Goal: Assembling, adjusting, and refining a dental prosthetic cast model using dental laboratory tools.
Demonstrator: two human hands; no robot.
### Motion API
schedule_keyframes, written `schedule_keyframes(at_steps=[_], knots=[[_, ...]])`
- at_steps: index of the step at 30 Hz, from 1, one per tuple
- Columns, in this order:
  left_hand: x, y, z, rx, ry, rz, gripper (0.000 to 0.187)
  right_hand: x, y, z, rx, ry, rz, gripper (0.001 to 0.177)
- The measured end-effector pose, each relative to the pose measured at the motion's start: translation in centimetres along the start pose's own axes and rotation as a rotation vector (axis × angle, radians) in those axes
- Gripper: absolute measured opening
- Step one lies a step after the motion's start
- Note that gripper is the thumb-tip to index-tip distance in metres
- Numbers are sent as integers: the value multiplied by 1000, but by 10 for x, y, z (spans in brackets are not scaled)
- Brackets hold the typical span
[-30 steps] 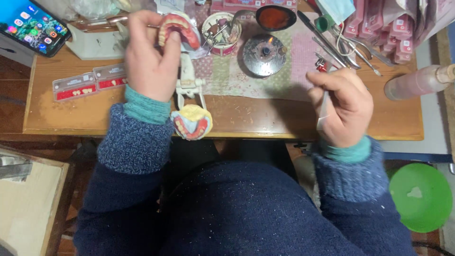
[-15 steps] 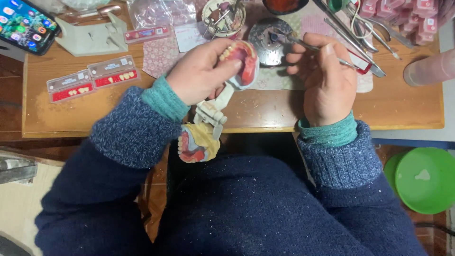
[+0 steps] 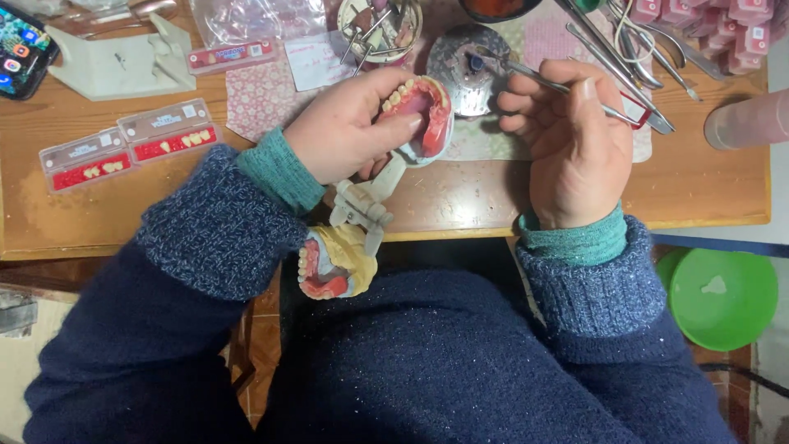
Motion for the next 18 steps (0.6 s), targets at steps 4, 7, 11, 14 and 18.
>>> schedule_keyframes(at_steps=[4,7,11,14,18], knots=[[1,5,0,-4,44,-97,38,0,0,2,11,-15,-4,34],[-1,-2,-3,3,85,-142,38,-1,4,7,35,-10,26,32],[0,-2,-1,75,65,-101,39,8,23,8,39,-11,87,28],[0,0,-3,79,71,-119,38,17,30,9,-16,-26,117,25],[-1,-3,-3,24,81,-128,38,25,28,6,-103,-19,101,24]])
Point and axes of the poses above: each hand's wrist, its own x-axis towards the middle knuckle, its own z-axis out of the back of the hand, y = z × x, the point moved 9 cm from there along x, towards the middle knuckle, and after that the axes turned 6 degrees about -x, right-handed, at the moved point
